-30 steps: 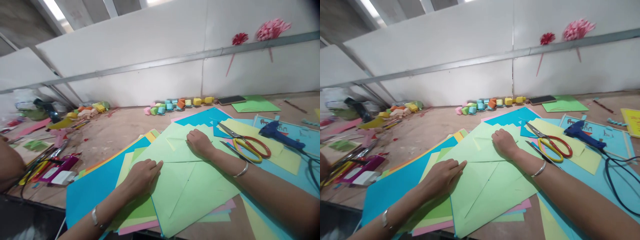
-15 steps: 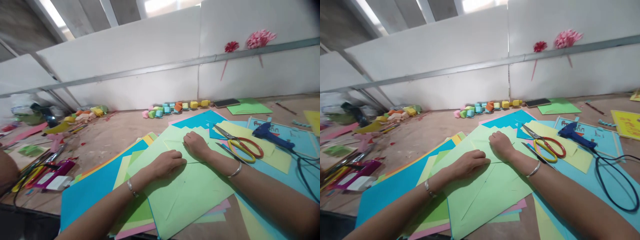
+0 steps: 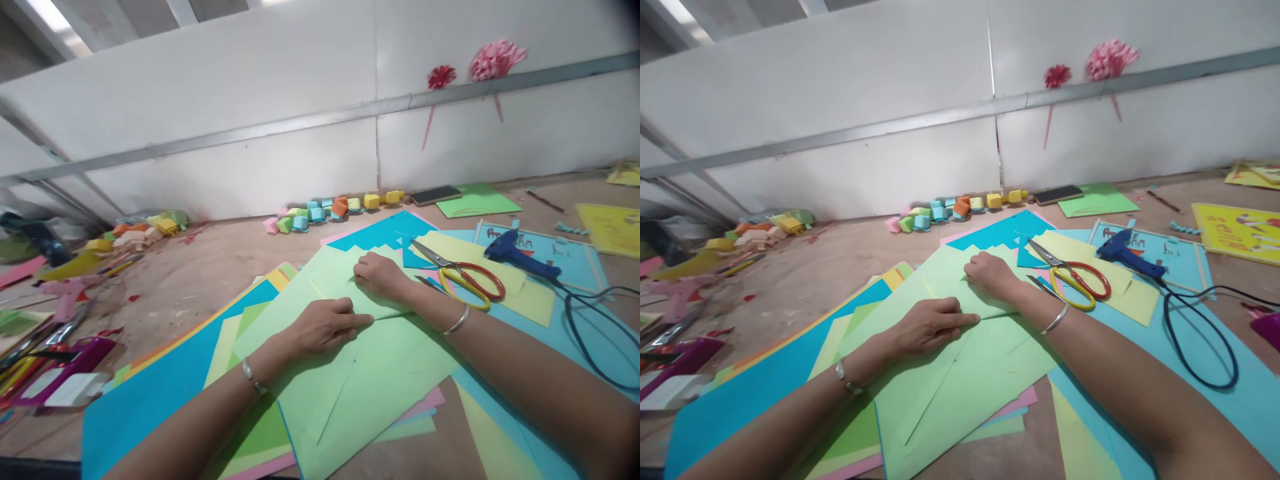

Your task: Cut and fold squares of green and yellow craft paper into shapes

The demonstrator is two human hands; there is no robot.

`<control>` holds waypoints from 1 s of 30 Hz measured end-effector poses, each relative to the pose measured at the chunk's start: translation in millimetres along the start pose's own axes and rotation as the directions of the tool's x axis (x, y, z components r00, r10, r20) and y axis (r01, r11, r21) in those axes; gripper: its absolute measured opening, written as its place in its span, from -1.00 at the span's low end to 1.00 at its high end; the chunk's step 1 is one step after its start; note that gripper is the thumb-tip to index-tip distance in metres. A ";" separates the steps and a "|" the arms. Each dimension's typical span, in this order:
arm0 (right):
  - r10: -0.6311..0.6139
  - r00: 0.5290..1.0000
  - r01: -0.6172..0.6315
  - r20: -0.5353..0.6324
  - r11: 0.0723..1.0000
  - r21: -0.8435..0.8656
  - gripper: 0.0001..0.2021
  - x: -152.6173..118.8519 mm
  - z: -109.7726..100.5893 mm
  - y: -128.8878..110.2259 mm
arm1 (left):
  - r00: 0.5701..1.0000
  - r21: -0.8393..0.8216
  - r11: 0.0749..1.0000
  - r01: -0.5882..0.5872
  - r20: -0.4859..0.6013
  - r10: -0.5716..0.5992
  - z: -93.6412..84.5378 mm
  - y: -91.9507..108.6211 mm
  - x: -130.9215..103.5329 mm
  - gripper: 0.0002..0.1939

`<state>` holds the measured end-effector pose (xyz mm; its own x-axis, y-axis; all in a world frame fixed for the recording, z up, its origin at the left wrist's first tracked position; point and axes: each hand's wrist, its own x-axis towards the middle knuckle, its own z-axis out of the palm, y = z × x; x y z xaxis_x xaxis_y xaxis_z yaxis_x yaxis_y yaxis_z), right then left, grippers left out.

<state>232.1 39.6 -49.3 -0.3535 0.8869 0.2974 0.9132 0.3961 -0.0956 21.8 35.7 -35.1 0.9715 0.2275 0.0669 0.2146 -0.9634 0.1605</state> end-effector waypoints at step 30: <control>-0.021 1.000 0.023 -0.011 0.990 0.142 -0.79 1.8 0.1 5.1 | 0.983 0.069 0.995 0.070 0.166 -0.080 -7.7 32.0 60.8 -0.60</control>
<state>236.1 43.3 -49.4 -0.3708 0.8756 0.3097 0.8668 0.4459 -0.2230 87.0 19.8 -18.4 0.9543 0.2776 -0.1107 0.2883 -0.9527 0.0962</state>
